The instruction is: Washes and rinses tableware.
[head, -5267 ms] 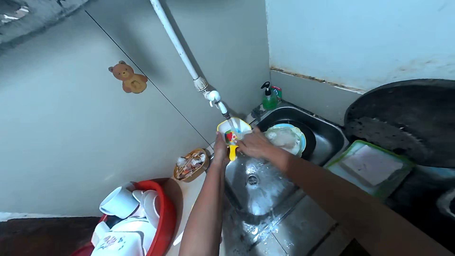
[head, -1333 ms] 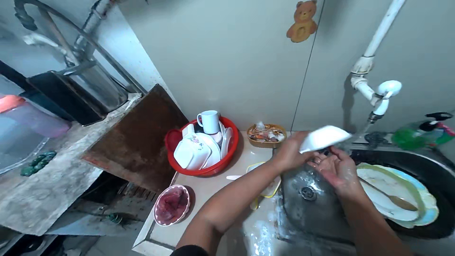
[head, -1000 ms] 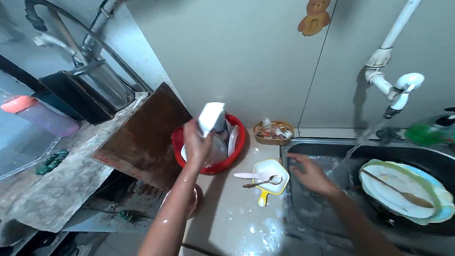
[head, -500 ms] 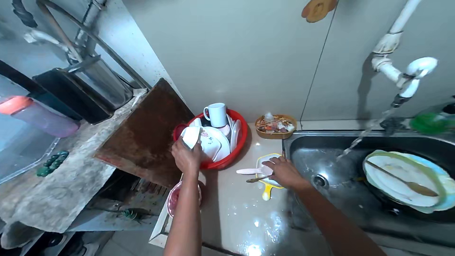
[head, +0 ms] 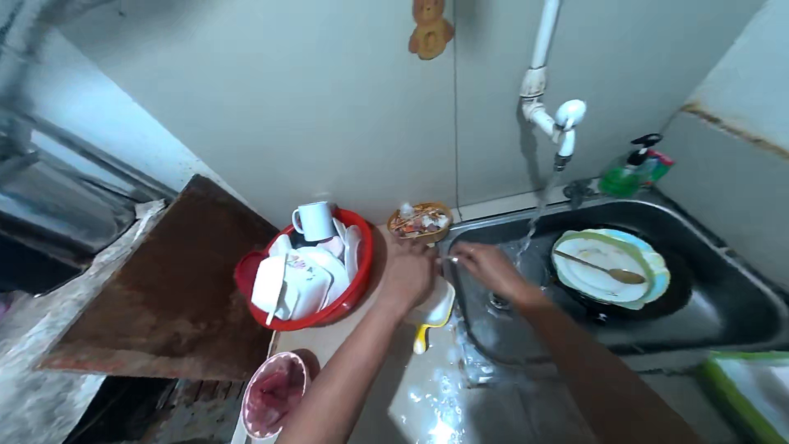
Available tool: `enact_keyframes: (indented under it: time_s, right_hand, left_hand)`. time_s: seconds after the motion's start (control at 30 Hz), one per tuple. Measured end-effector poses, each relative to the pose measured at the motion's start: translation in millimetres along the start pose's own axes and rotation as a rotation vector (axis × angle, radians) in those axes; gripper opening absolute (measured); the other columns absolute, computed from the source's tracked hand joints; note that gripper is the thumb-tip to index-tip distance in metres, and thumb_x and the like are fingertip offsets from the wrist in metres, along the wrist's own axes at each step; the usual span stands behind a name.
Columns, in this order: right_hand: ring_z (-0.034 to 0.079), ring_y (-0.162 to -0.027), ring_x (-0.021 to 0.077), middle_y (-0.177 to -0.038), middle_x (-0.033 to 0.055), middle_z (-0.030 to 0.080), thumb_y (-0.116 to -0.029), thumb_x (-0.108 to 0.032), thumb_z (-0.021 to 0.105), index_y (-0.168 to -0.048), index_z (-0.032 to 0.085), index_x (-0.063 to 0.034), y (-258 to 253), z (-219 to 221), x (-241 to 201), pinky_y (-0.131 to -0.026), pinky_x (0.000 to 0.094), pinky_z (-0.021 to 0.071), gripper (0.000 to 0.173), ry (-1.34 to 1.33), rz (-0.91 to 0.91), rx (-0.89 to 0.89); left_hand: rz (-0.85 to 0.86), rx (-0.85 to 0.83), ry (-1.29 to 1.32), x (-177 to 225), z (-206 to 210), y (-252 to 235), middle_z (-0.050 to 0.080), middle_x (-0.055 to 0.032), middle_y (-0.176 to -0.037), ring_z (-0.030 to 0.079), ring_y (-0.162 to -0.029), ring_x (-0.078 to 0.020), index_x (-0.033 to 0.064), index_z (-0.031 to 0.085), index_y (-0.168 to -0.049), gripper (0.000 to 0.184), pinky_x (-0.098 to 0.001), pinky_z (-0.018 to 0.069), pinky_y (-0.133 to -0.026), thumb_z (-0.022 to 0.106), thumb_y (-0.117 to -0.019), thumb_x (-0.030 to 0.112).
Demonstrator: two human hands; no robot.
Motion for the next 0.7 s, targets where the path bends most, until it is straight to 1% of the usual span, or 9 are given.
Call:
enact_keyframes:
  time_s: [0.07, 0.13, 0.2, 0.27, 0.33, 0.4, 0.47, 0.6, 0.7]
  right_hand:
    - [0.071, -0.089, 0.0255, -0.098, 0.0110, 0.074, -0.0998, -0.015, 0.066, -0.107, 0.075, -0.0074, 2.0, -42.1, 36.3, -0.085, 0.0519, 0.0582, 0.014, -0.112, 0.056, 0.191]
    - [0.067, -0.082, 0.0204, -0.094, 0.0127, 0.071, -0.1005, -0.016, 0.067, -0.107, 0.071, -0.0014, 4.0, -78.4, 68.5, -0.079, 0.0442, 0.0558, 0.017, -0.315, 0.176, 0.408]
    - [0.068, -0.094, 0.0210, -0.113, 0.0160, 0.069, -0.1071, -0.024, 0.057, -0.123, 0.065, 0.0002, 0.8, -100.9, 91.7, -0.083, 0.0417, 0.0581, 0.030, -0.562, 0.345, 0.461]
    - [0.068, -0.106, 0.0217, -0.131, 0.0151, 0.064, -0.1100, -0.031, 0.050, -0.139, 0.054, -0.0027, -3.5, -105.4, 104.7, -0.087, 0.0417, 0.0581, 0.041, -0.775, 0.429, 0.480]
    - [0.066, -0.107, 0.0179, -0.135, 0.0122, 0.063, -0.1107, -0.027, 0.046, -0.146, 0.041, -0.0053, -9.0, -99.4, 110.8, -0.087, 0.0369, 0.0552, 0.042, -0.907, 0.414, 0.513]
    - [0.069, -0.107, 0.0214, -0.132, 0.0144, 0.064, -0.1089, -0.012, 0.047, -0.148, 0.036, -0.0051, -14.4, -91.4, 111.7, -0.087, 0.0390, 0.0584, 0.042, -0.939, 0.393, 0.479]
    - [0.073, -0.096, 0.0245, -0.121, 0.0168, 0.068, -0.1076, -0.005, 0.047, -0.145, 0.040, -0.0038, -16.7, -85.5, 107.8, -0.081, 0.0409, 0.0618, 0.039, -0.819, 0.419, 0.436]
    - [0.073, -0.086, 0.0269, -0.100, 0.0172, 0.072, -0.1137, -0.025, 0.037, -0.132, 0.055, 0.0001, -11.4, -78.0, 107.8, -0.083, 0.0481, 0.0595, 0.036, -0.519, 0.460, 0.485]
    - [0.074, -0.088, 0.0238, -0.103, 0.0144, 0.074, -0.1130, -0.022, 0.040, -0.128, 0.060, -0.0025, -7.0, -76.8, 112.0, -0.083, 0.0462, 0.0609, 0.032, -0.487, 0.429, 0.526]
  left_hand:
    - [0.063, -0.082, 0.084, 33.6, 17.2, -42.6, 0.068, -0.0167, -0.125, 0.062, -0.124, -0.0349, 0.0083, 0.065, -0.130, 0.037, -0.0585, 0.0400, -0.112, 0.043, -0.1099, 0.030]
    - [0.057, -0.112, 0.377, 58.0, 31.6, -81.5, 0.070, -0.0212, -0.115, 0.067, -0.113, -0.0376, 0.0028, 0.066, -0.124, 0.041, -0.0606, 0.0505, -0.099, 0.037, -0.1124, 0.030]
    - [-0.046, -0.211, 0.763, 81.0, 49.0, -108.8, 0.068, -0.0195, -0.106, 0.066, -0.098, -0.0322, 0.0009, 0.067, -0.119, 0.049, -0.0551, 0.0522, -0.089, 0.033, -0.1136, 0.035]
    - [-0.149, -0.325, 1.153, 103.6, 79.0, -121.7, 0.050, -0.0040, -0.075, 0.047, -0.061, -0.0144, 0.0041, 0.061, -0.104, 0.051, -0.0318, 0.0427, -0.057, 0.027, -0.1136, 0.042]
    - [-0.226, -0.505, 1.603, 122.3, 101.4, -123.4, 0.037, 0.0060, -0.059, 0.037, -0.045, -0.0061, 0.0147, 0.046, -0.089, 0.048, -0.0207, 0.0363, -0.043, 0.020, -0.1122, 0.048]
    - [-0.266, -0.551, 1.862, 133.1, 116.7, -125.0, 0.037, 0.0081, -0.055, 0.036, -0.043, -0.0051, 0.0187, 0.044, -0.084, 0.051, -0.0196, 0.0349, -0.042, 0.018, -0.1106, 0.053]
    - [-0.299, -0.441, 1.804, 139.5, 120.4, -128.1, 0.039, 0.0059, -0.060, 0.040, -0.049, -0.0076, 0.0152, 0.048, -0.088, 0.052, -0.0225, 0.0407, -0.049, 0.019, -0.1109, 0.052]
    - [-0.288, -0.187, 1.640, 146.3, 115.1, -139.0, 0.051, -0.0020, -0.079, 0.056, -0.062, -0.0123, 0.0034, 0.053, -0.120, 0.041, -0.0292, 0.0544, -0.062, 0.029, -0.1143, 0.036]
    - [-0.254, -0.152, 1.605, 150.5, 117.3, -146.1, 0.056, -0.0049, -0.085, 0.059, -0.067, -0.0128, 0.0024, 0.049, -0.132, 0.037, -0.0297, 0.0552, -0.063, 0.031, -0.1145, 0.029]
Point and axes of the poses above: each hand's wrist, its own y-axis away from the middle knuckle, its own z-axis out of the palm, x = y × z, the point moved 2 cm from there along -y, towards the middle knuckle
